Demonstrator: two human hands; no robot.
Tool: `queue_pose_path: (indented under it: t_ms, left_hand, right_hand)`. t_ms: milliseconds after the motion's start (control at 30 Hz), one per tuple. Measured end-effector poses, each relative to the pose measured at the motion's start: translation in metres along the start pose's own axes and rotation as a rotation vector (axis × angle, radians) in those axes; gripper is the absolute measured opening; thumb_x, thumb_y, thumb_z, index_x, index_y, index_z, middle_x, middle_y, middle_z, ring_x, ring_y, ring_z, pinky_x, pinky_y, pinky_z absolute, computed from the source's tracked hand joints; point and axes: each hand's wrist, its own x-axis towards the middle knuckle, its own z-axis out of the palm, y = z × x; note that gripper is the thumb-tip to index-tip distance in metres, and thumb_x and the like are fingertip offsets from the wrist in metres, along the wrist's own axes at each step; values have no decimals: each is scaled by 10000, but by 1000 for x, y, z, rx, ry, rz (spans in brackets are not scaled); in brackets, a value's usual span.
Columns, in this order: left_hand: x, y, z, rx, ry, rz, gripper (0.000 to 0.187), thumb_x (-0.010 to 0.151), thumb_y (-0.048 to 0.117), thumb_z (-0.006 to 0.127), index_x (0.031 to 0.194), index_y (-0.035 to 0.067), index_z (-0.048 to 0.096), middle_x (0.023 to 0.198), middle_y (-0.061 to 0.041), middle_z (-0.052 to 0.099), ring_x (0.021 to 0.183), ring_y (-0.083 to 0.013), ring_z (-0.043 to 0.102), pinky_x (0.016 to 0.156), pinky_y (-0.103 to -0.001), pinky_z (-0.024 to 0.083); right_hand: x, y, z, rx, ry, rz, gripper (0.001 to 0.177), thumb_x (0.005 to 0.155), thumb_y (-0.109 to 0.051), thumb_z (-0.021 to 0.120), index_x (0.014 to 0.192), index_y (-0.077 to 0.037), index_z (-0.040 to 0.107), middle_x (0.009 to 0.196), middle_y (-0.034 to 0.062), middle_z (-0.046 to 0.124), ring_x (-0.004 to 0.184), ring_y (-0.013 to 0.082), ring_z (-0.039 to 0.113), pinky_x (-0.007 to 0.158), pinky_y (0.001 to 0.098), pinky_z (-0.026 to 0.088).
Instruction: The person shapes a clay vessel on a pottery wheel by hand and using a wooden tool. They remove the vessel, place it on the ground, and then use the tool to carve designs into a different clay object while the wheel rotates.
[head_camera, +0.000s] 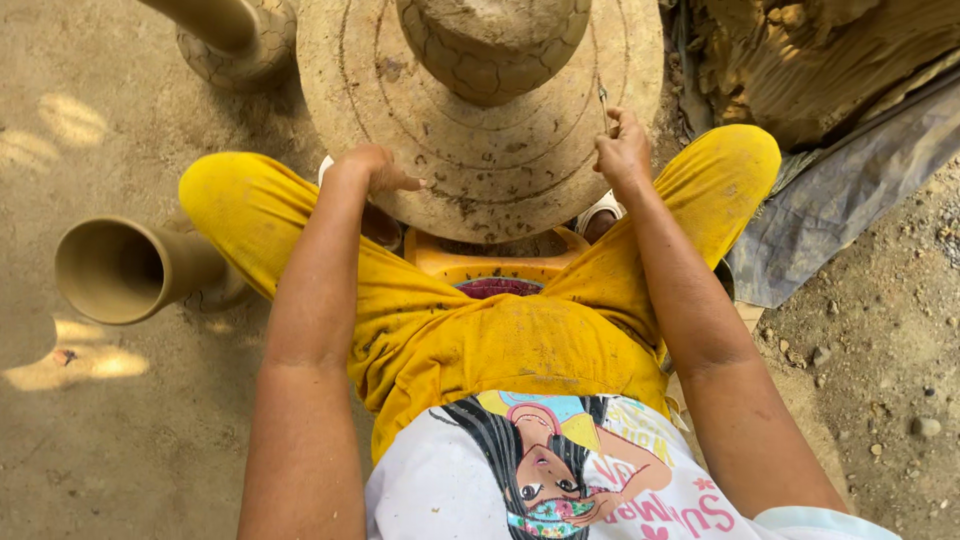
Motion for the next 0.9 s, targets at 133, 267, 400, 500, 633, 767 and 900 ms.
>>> queue_pose_path:
  t_ms: [133,267,400,500,633,767,900]
  left_hand:
    - [-27,8,-18,-190,-186,-59,894,718,646,823,1348,33,658,1313,-244,701,1226,-352,663,1069,-464,489]
    - [-43,18,-23,-188,-271,-14,793,773,646,770,1305,60,716,1372,-143,671,1198,-313,674,1058,-464,495]
    - [-46,24,-15,-288,-221,4,599,800,540,775,1209,103,767,1359,-96,685,1063,-295,743,974,-436,554]
    - [-24,23,-1,-192,-101,14,452,849,456,772,1128,102,804,1223,-132,747,988,-251,740,933,-404,568]
    - [26,29,28,116,155,56,181,883,37,657,1049,38,730,991,-99,687,866,-217,657,815,-406,615]
    - [35,37,32,8,242,96,139,943,21,605,1067,40,666,933,-100,605,844,-230,617,875,-510,535]
    - [6,40,13,-112,273,67,377,902,321,730,1164,71,626,1046,-139,615,929,-266,628,915,-504,538]
  right_hand:
    - [21,19,5,165,-76,-36,557,923,62,601,1459,-76,533,979,68,601,668,109,608,571,270,594]
    - [31,20,15,362,-149,-61,581,856,155,494,1398,-33,586,1047,76,622,718,125,638,625,268,644]
    - [29,12,22,263,-140,-56,439,902,111,547,1323,15,627,1110,110,648,750,134,677,681,285,651]
    - [21,4,26,94,-168,45,402,922,17,610,1317,-42,645,1140,89,694,767,119,684,704,277,631]
    - [10,-4,27,-36,-222,-42,383,948,-36,666,1330,-64,673,1181,86,722,889,81,709,804,227,626]
    - [7,-9,26,2,-266,-16,382,950,-35,666,1330,-71,664,1123,93,727,845,129,685,744,259,604]
    - [9,-5,29,0,-292,-5,392,926,-31,659,1312,-98,664,1133,74,720,817,113,685,726,250,619]
